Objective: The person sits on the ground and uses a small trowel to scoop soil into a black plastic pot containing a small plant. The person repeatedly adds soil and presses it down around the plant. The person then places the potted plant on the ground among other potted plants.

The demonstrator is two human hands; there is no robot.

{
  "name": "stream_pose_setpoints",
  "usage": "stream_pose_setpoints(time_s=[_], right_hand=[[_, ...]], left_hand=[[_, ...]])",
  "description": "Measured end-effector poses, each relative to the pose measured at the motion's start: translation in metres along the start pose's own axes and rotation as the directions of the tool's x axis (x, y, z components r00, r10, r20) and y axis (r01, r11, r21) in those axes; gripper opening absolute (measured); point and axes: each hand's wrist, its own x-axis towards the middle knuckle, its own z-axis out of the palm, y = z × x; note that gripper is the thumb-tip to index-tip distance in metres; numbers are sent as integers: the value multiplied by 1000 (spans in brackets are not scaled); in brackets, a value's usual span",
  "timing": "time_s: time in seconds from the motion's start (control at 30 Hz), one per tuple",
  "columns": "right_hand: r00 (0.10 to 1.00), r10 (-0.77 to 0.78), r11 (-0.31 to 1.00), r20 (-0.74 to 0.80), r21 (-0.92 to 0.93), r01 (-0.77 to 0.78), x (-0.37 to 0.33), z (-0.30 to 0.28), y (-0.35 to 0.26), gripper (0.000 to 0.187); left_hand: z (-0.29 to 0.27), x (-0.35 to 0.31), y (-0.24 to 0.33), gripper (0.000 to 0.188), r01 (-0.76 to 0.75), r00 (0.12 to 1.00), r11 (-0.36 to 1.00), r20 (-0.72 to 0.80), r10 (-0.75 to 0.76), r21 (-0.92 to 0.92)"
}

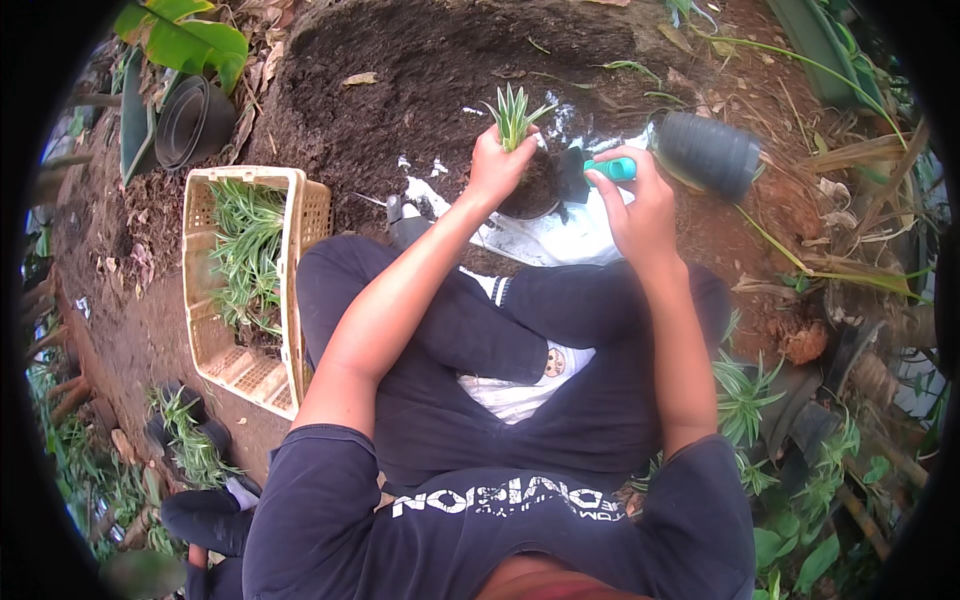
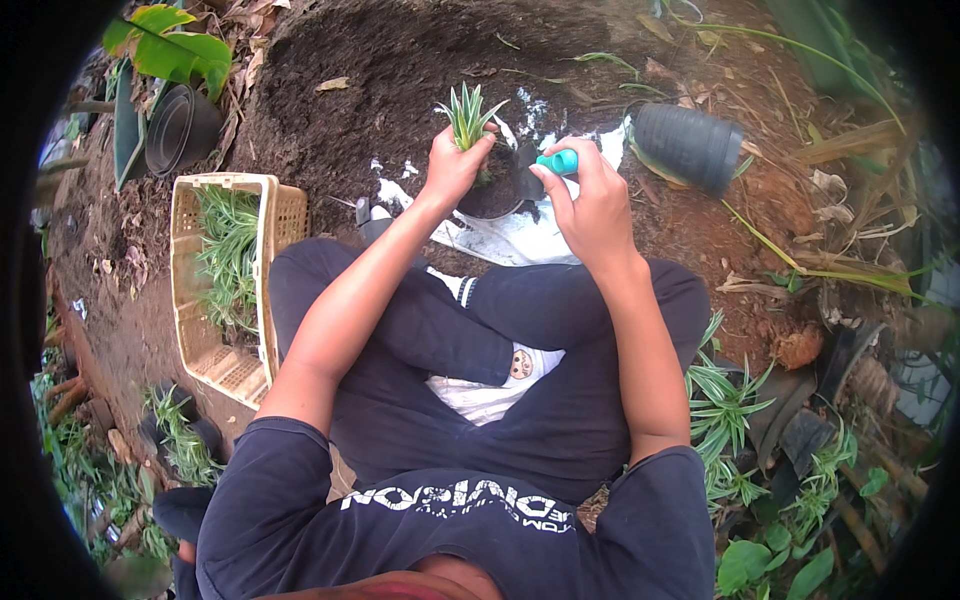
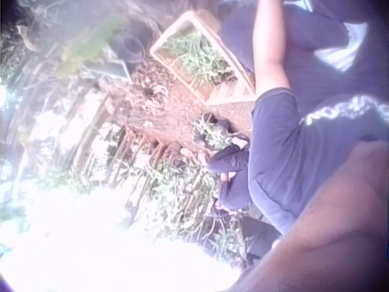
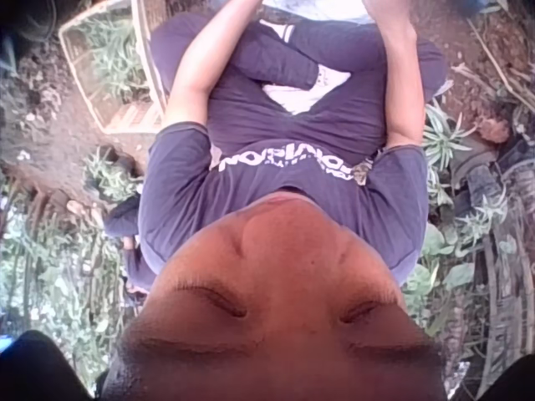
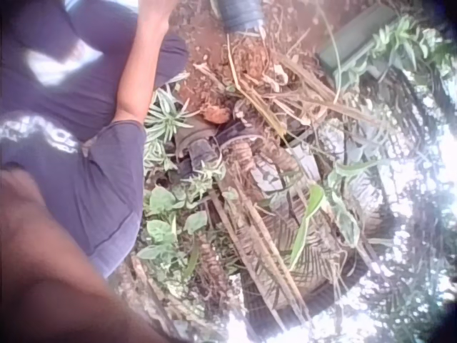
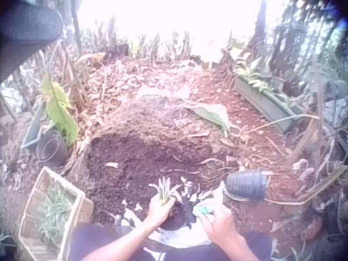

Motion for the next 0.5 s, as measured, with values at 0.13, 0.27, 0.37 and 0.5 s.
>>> stream_pose_setpoints(time_s=[0.13,0.27,0.37,0.5], right_hand=[[999,-20,1000,47,-15,21,0,13,-1,29],[997,-28,1000,-70,9,28,-4,9,-7,32],[999,22,1000,41,15,-23,-5,22,-3,34],[1000,28,998,7,52,-28,-4,20,-9,34]], left_hand=[[-1,3,-4,20,-25,1000,999,-9,24,-24],[2,3,-6,17,-55,998,998,-4,55,-27],[2,3,-6,15,-100,995,995,-9,100,1],[3,3,-6,15,-106,994,994,-13,105,-7]])
